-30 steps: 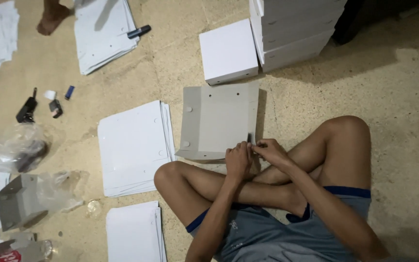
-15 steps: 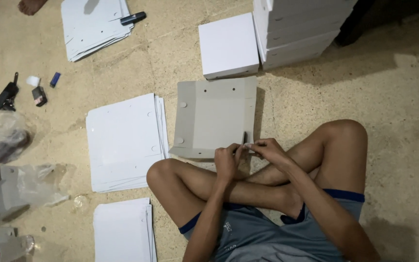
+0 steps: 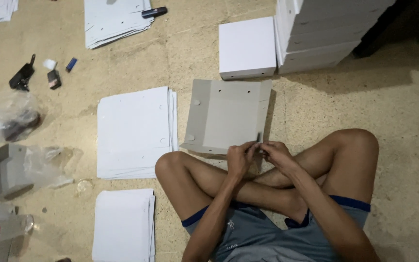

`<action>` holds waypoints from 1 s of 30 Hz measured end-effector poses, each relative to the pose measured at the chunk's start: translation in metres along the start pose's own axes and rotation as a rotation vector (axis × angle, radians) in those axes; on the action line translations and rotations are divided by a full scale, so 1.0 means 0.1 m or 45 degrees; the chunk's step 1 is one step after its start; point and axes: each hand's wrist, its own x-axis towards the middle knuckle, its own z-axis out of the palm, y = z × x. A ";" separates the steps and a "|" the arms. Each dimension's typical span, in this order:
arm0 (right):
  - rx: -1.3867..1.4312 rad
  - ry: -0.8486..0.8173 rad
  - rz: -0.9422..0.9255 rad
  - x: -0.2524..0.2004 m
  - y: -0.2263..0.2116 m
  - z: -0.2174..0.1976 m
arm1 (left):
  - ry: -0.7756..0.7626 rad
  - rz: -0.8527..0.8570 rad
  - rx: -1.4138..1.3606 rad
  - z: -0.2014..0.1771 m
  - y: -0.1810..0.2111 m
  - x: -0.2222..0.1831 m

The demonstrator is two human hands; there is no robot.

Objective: Assembling cardboard boxes by folding flat sheets and tucking in pre-cut tabs

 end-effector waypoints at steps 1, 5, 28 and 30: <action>-0.009 -0.009 -0.001 -0.01 0.01 0.00 | 0.012 -0.004 0.000 0.01 -0.02 -0.02; -0.064 0.006 -0.029 -0.02 0.04 0.00 | -0.096 0.022 0.086 -0.01 0.02 -0.06; -0.579 0.203 -0.257 -0.19 0.01 0.07 | -0.144 -0.124 0.096 0.23 -0.16 -0.11; -0.583 0.243 -0.252 -0.09 0.03 -0.02 | -0.192 -0.161 0.107 0.28 -0.15 -0.13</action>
